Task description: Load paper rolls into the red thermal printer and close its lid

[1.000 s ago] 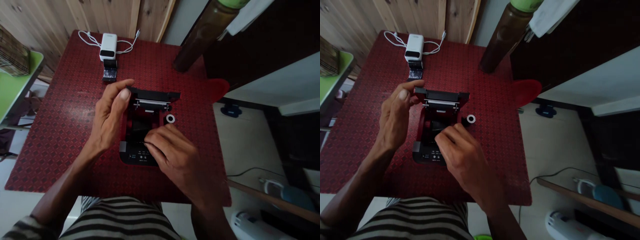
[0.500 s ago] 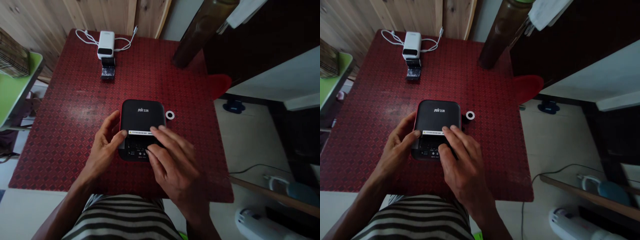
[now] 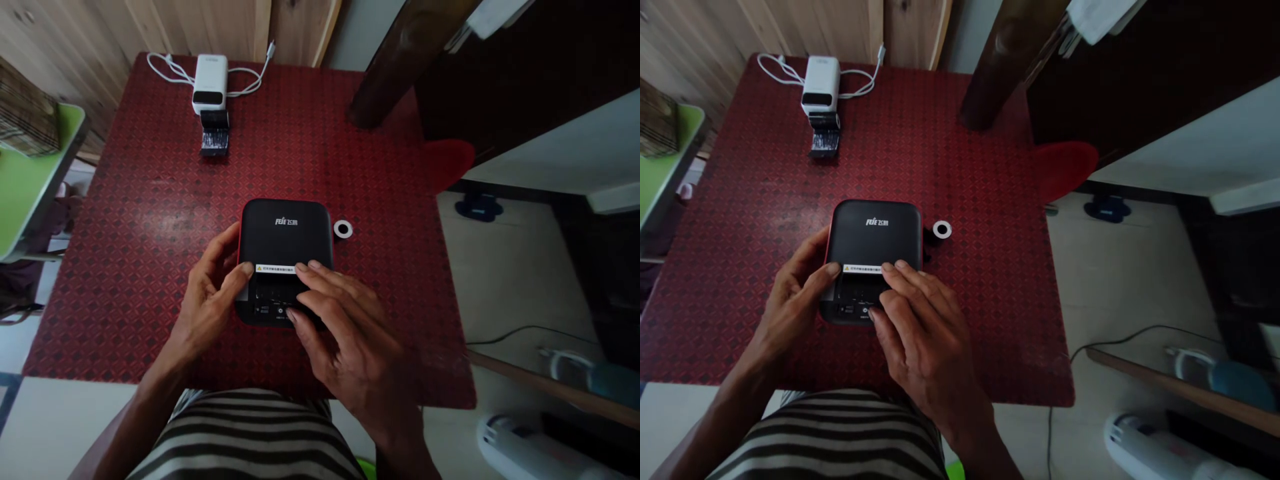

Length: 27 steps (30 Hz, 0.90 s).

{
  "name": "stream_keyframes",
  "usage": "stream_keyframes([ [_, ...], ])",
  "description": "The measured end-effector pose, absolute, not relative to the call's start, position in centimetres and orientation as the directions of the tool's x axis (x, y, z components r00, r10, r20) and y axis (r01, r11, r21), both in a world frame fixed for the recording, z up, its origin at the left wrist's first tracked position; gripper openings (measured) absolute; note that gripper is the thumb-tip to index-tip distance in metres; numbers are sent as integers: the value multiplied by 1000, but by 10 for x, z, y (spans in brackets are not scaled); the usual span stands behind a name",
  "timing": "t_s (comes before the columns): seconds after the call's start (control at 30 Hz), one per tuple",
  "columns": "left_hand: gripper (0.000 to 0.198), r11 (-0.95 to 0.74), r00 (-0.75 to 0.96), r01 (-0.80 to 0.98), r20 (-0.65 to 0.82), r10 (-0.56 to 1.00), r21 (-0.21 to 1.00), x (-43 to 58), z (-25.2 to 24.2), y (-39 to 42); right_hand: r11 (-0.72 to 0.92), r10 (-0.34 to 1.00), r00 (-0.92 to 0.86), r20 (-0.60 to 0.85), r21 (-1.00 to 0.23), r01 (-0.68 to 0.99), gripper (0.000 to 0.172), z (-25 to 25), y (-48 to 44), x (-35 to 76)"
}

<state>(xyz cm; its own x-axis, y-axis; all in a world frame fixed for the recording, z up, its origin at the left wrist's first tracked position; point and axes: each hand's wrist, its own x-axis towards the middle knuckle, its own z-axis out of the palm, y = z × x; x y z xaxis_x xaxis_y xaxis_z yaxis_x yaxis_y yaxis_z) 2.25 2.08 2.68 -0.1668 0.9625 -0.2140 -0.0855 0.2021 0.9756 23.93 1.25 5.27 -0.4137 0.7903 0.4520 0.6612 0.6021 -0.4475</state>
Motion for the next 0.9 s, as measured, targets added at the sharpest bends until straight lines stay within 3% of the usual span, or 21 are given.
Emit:
stream_keyframes([
  [0.17, 56, 221, -131, -144, -240, 962, 965, 15, 26, 5, 516, 820, -163, 549, -584, 626, 39, 34, -5, 253],
  [0.3, 56, 224, -120, -135, -241, 963, 965, 10, 26, -6, 344, 904, 11, 427, -743, 574, 51, 9, -26, 261],
  [0.47, 53, 244, -151, -110, -258, 954, 964, 13, 30, -4, 272, 950, -35, 311, -764, 585, 55, -16, -37, 254],
  [0.9, 52, 295, -218, -147, -322, 921, 944, 29, 40, -2, 292, 946, -68, 317, -741, 604, 49, -14, -30, 251],
])
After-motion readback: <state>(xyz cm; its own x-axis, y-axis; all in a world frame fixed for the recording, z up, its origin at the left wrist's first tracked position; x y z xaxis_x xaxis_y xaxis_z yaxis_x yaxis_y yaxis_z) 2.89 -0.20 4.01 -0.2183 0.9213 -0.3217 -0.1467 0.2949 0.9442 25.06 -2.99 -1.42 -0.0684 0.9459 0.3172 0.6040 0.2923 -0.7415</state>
